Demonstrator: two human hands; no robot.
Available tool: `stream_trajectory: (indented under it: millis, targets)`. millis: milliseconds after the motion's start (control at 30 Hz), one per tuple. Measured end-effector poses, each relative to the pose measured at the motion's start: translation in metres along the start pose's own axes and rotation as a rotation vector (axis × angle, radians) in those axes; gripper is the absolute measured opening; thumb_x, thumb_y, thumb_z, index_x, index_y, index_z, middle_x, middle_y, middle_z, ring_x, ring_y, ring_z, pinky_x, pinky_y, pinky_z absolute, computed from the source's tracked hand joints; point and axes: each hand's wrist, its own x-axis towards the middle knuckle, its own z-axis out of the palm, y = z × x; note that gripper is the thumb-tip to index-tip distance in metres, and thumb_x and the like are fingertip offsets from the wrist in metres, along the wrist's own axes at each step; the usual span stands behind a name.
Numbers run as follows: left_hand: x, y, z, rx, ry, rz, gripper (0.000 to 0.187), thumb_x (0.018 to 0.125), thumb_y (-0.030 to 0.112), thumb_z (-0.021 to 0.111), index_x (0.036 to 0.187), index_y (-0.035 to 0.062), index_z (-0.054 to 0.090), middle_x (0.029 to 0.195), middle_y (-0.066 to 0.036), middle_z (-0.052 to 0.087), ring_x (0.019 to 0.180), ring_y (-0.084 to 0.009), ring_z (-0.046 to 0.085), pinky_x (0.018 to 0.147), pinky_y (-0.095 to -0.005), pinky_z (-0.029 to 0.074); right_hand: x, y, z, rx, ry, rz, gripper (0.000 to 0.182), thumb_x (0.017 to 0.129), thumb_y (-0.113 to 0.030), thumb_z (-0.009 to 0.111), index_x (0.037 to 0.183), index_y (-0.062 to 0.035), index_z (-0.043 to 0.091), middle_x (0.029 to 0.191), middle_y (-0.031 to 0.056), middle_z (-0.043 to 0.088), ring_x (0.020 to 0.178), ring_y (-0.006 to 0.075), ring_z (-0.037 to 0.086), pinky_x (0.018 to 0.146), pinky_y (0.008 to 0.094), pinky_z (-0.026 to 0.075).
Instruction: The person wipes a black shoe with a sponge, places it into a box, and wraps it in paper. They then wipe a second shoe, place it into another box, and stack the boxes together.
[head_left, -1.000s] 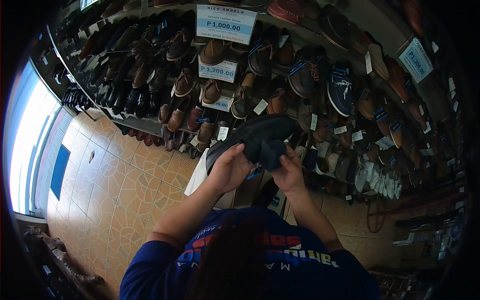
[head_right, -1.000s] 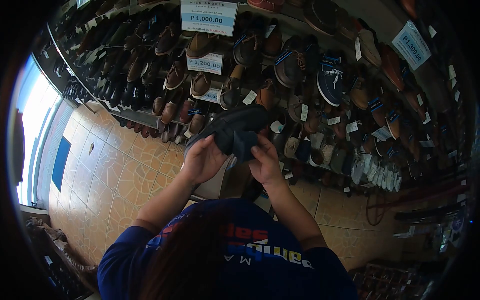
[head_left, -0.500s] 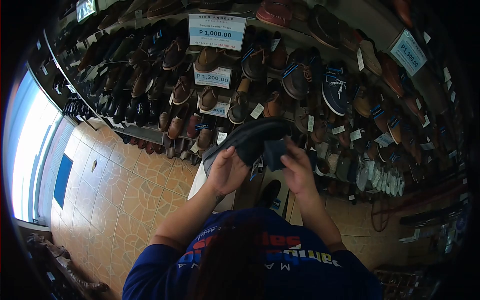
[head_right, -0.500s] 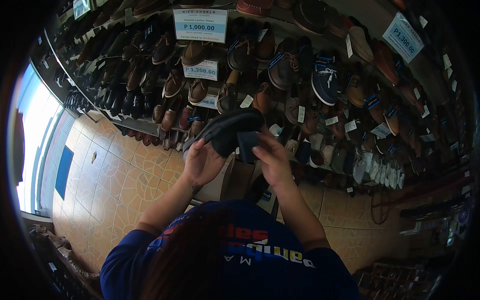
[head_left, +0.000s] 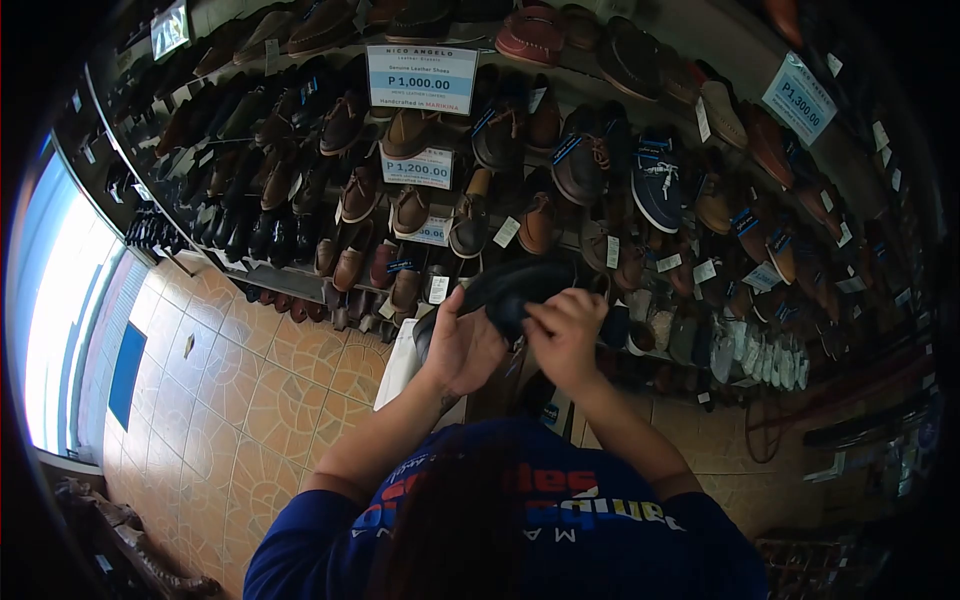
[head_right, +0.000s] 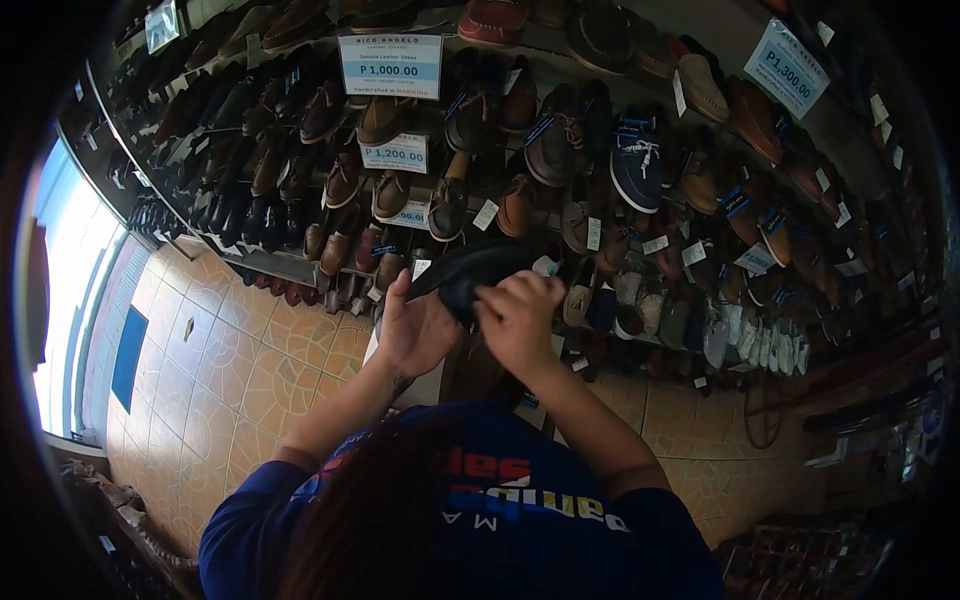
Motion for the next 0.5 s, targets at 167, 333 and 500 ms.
stream_trajectory:
  millis: [167, 333, 500]
  targets:
    - [0.005, -0.002, 0.007, -0.005, -0.04, 0.009, 0.078, 0.089, 0.061, 0.034, 0.137, -0.0002, 0.032, 0.138, -0.01, 0.042, 0.128, -0.0209, 0.037, 0.111, -0.0341, 0.022, 0.011, -0.003, 0.01, 0.062, 0.098, 0.069, 0.021, 0.066, -0.007, 0.07, 0.087, -0.0122, 0.069, 0.073, -0.0007, 0.054, 0.083, 0.02, 0.052, 0.084, 0.0406, 0.028]
    - [0.003, 0.007, 0.016, -0.076, -0.074, 0.001, 0.081, 0.087, 0.062, 0.035, 0.137, -0.0012, 0.031, 0.139, -0.012, 0.041, 0.128, -0.0219, 0.037, 0.111, -0.0337, 0.022, -0.013, 0.0, 0.002, 0.062, 0.004, -0.044, 0.021, 0.066, -0.007, 0.069, 0.086, -0.0137, 0.07, 0.073, -0.0013, 0.054, 0.085, 0.0183, 0.052, 0.085, 0.0405, 0.027]
    - [0.003, -0.003, 0.018, 0.086, -0.034, 0.053, 0.081, 0.087, 0.062, 0.036, 0.138, -0.0013, 0.029, 0.139, -0.011, 0.04, 0.129, -0.0222, 0.035, 0.11, -0.0347, 0.022, 0.011, 0.04, -0.016, -0.093, 0.199, 0.15, 0.02, 0.068, -0.006, 0.068, 0.086, -0.0133, 0.07, 0.075, -0.0006, 0.057, 0.085, 0.0214, 0.052, 0.083, 0.0419, 0.028]
